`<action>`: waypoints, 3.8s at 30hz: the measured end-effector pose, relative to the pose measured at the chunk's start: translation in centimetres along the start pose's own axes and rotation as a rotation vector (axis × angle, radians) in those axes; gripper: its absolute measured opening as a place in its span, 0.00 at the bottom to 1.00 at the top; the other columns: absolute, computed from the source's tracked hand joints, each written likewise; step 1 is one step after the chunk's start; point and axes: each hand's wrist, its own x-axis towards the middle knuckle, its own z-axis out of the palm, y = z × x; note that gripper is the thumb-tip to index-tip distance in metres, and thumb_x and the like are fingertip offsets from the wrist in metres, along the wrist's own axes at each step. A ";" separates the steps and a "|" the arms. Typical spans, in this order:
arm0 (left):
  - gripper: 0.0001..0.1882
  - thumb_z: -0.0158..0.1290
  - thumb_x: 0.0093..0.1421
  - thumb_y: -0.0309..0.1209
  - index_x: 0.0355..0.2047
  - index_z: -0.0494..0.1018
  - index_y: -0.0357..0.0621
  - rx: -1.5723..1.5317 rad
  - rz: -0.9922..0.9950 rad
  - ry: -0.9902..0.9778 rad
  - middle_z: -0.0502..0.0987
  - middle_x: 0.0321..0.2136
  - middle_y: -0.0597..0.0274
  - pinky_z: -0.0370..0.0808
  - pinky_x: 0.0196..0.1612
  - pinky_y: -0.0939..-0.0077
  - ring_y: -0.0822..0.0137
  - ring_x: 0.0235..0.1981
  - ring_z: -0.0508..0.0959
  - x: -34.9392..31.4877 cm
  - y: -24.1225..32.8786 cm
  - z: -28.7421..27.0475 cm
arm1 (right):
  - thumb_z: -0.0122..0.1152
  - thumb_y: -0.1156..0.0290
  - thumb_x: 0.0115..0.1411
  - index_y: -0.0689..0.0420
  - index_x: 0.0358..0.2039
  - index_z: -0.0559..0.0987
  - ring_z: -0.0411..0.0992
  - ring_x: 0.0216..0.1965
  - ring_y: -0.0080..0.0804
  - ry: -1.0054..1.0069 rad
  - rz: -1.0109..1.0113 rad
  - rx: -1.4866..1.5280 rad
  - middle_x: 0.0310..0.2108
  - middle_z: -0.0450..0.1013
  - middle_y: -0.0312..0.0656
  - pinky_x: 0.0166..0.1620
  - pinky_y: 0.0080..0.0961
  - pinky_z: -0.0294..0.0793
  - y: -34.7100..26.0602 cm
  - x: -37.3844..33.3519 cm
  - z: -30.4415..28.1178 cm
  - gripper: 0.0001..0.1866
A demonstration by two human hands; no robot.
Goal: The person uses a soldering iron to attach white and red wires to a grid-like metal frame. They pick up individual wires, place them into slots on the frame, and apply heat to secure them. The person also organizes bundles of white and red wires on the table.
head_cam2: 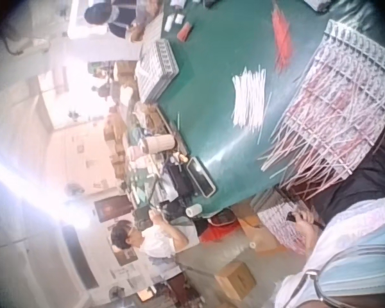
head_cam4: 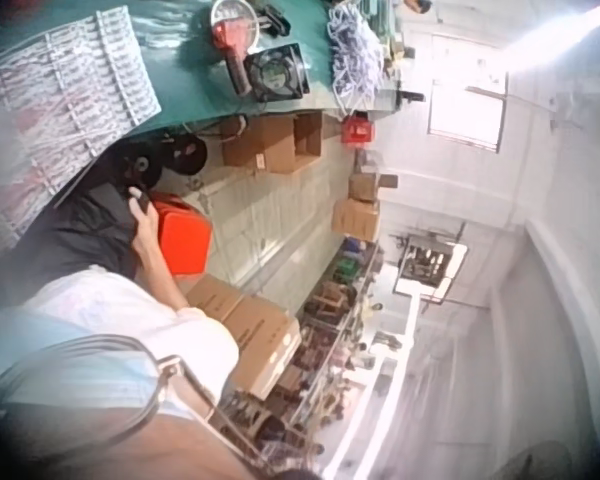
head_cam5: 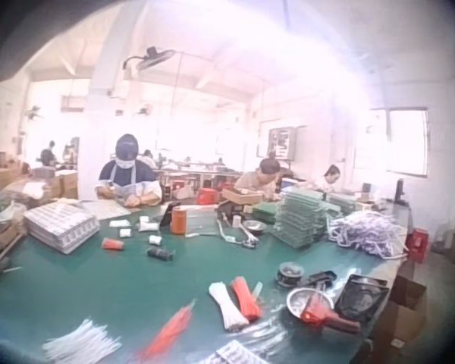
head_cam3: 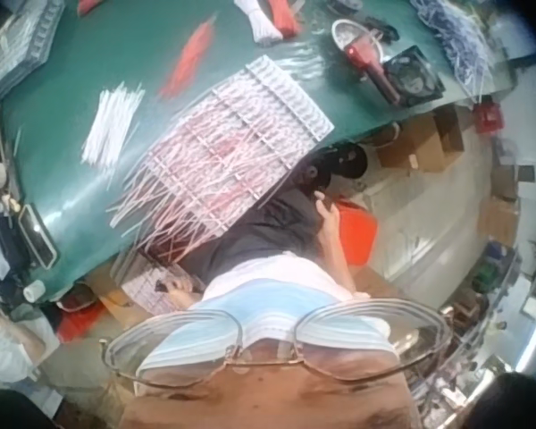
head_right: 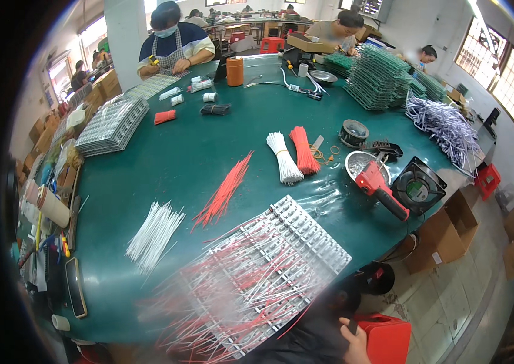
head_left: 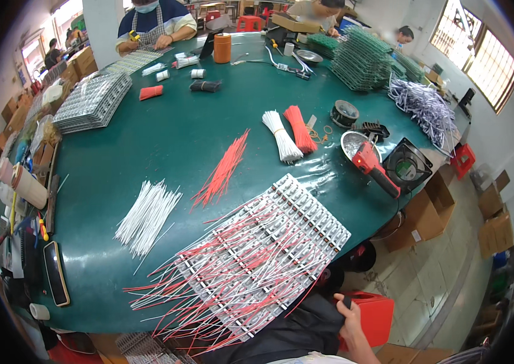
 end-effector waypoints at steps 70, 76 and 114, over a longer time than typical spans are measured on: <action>0.15 0.41 0.47 0.16 0.37 0.67 0.38 0.628 0.601 -0.216 0.74 0.27 0.51 0.70 0.26 0.65 0.50 0.21 0.74 -10.9 -7.6 2.3 | 0.59 0.74 0.42 0.59 0.24 0.68 0.72 0.20 0.43 -0.908 -0.976 -1.265 0.19 0.69 0.45 0.22 0.35 0.71 4.6 -6.7 10.9 0.09; 0.16 0.45 0.47 0.18 0.39 0.66 0.40 0.809 0.672 -0.278 0.74 0.22 0.51 0.70 0.24 0.63 0.50 0.20 0.75 -11.1 -7.5 2.8 | 0.57 0.75 0.42 0.59 0.25 0.68 0.72 0.20 0.44 -0.972 -0.938 -1.291 0.20 0.70 0.45 0.22 0.36 0.71 4.8 -6.6 11.2 0.09; 0.21 0.44 0.57 0.26 0.51 0.64 0.33 0.637 0.610 -0.744 0.75 0.27 0.46 0.71 0.26 0.66 0.52 0.22 0.75 -9.1 -6.6 2.3 | 0.55 0.77 0.41 0.60 0.31 0.71 0.71 0.20 0.43 -1.033 -0.905 -1.277 0.20 0.71 0.44 0.21 0.35 0.70 4.3 -4.4 10.6 0.13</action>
